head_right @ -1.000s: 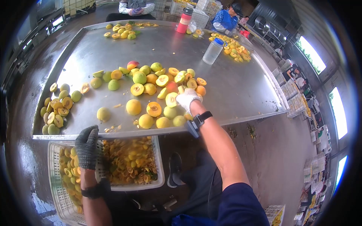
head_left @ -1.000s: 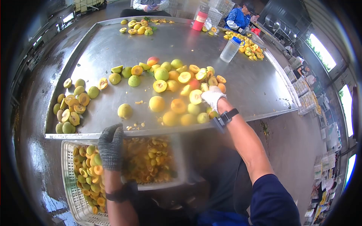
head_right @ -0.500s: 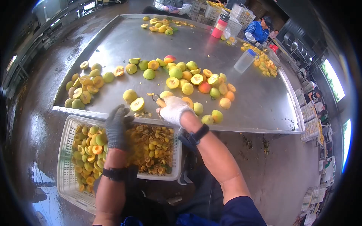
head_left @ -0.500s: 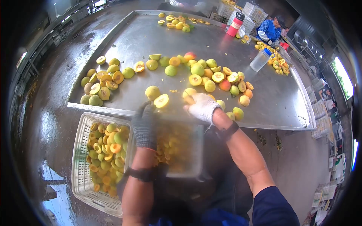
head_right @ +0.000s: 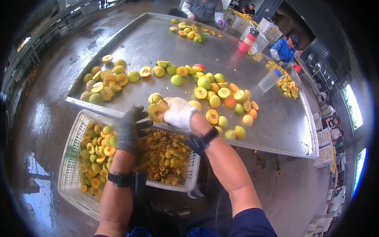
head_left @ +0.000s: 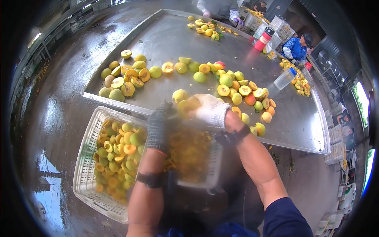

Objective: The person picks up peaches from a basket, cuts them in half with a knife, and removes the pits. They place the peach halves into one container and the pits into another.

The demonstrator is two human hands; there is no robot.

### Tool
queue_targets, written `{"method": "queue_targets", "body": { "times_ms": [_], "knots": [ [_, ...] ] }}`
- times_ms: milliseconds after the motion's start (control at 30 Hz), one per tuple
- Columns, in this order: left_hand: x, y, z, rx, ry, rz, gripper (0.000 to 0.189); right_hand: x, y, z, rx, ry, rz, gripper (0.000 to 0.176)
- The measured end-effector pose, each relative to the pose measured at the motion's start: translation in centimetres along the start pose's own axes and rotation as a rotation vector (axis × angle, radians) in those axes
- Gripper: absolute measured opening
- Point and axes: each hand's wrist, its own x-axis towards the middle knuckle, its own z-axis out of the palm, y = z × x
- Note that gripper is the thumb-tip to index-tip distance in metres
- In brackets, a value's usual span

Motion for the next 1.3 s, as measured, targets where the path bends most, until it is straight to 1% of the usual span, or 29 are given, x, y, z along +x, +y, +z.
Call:
{"method": "queue_targets", "body": {
  "times_ms": [33, 67, 133, 167, 233, 267, 333, 367, 400, 500, 533, 600, 633, 667, 700, 767, 800, 900, 1000, 1100, 1200, 1300],
  "knots": [
    [0.4, -1.3, -0.3, 0.219, -0.096, 0.129, 0.047, -2.0, -1.0, -0.5, 0.055, 0.034, -0.046, 0.044],
    [-0.2, -1.3, 0.7, 0.301, -0.196, 0.203, 0.049, -2.9, -0.8, -0.3, 0.146, 0.097, -0.098, 0.042],
    [-1.4, -1.4, 1.4, 0.471, -0.319, 0.372, 0.054, -4.7, -0.1, 0.3, 0.332, 0.226, -0.198, 0.039],
    [-1.9, -1.6, 1.6, 0.554, -0.336, 0.471, 0.057, -5.6, 0.0, 0.5, 0.323, 0.321, -0.161, 0.039],
    [-2.5, -1.6, 2.2, 0.316, -0.354, 0.394, 0.058, -7.1, 0.2, 0.8, 0.303, 0.509, -0.095, 0.039],
    [-2.7, -1.5, 2.7, -0.001, -0.35, 0.212, 0.057, -7.7, 0.9, 2.0, 0.646, 0.481, -0.084, 0.032],
    [-3.5, 0.4, 3.7, -0.002, -0.287, 0.149, 0.052, -8.6, 1.0, 3.0, 0.907, 0.391, -0.019, 0.029],
    [-4.7, 3.1, 4.2, 0.313, -0.233, 0.265, 0.05, -8.8, 1.3, 3.4, 1.039, 0.341, 0.016, 0.028],
    [-5.2, 4.5, 4.6, 0.63, -0.173, 0.378, 0.049, -8.4, 2.1, 3.8, 0.939, 0.283, -0.054, 0.023],
    [-3.6, 2.2, 4.6, 0.531, -0.075, 0.449, 0.049, -7.4, 3.3, 6.2, 0.963, 0.23, -0.201, 0.022],
    [-3.1, 1.1, 4.6, 0.497, -0.045, 0.466, 0.051, -7.6, 3.0, 6.3, 0.845, 0.274, -0.166, 0.021],
    [-2.6, -0.2, 4.7, 0.423, 0.016, 0.506, 0.055, -7.5, 3.2, 6.7, 0.562, 0.393, -0.23, 0.022],
    [-2.5, -0.5, 4.9, 0.407, 0.011, 0.503, 0.053, -7.4, 3.4, 6.8, 0.415, 0.453, -0.261, 0.022],
    [-2.5, -0.7, 5.3, 0.389, 0.006, 0.5, 0.051, -7.2, 3.7, 7.1, 0.31, 0.577, -0.338, 0.024],
    [-2.4, -0.8, 5.6, 0.369, 0.001, 0.498, 0.049, -7.1, 3.9, 7.1, 0.313, 0.583, -0.354, 0.025],
    [-2.6, -0.3, 6.0, 0.504, 0.004, 0.58, 0.048, -7.3, 3.9, 6.7, 0.316, 0.598, -0.389, 0.026],
    [-2.6, -0.2, 6.0, 0.571, 0.008, 0.62, 0.048, -7.6, 3.8, 6.2, 0.333, 0.56, -0.372, 0.03],
    [-2.5, -0.5, 6.2, 0.612, -0.025, 0.713, 0.045, -8.1, 4.1, 6.2, 0.236, 0.56, -0.352, 0.031],
    [-3.1, 0.8, 6.6, 0.791, -0.03, 0.831, 0.042, -8.5, 3.3, 6.7, 0.128, 0.636, -0.264, 0.031],
    [-2.9, -0.7, 6.9, 0.335, -0.111, 0.593, 0.042, -8.7, 2.5, 6.6, 0.042, 0.678, -0.281, 0.02],
    [-3.6, -0.3, 7.5, 0.086, -0.14, 0.46, 0.041, -8.5, 2.0, 7.0, 0.029, 0.705, -0.232, 0.018],
    [-3.9, 0.3, 7.7, 0.033, -0.15, 0.4, 0.038, -8.4, 1.7, 7.1, 0.039, 0.661, -0.189, 0.019]
  ]
}}
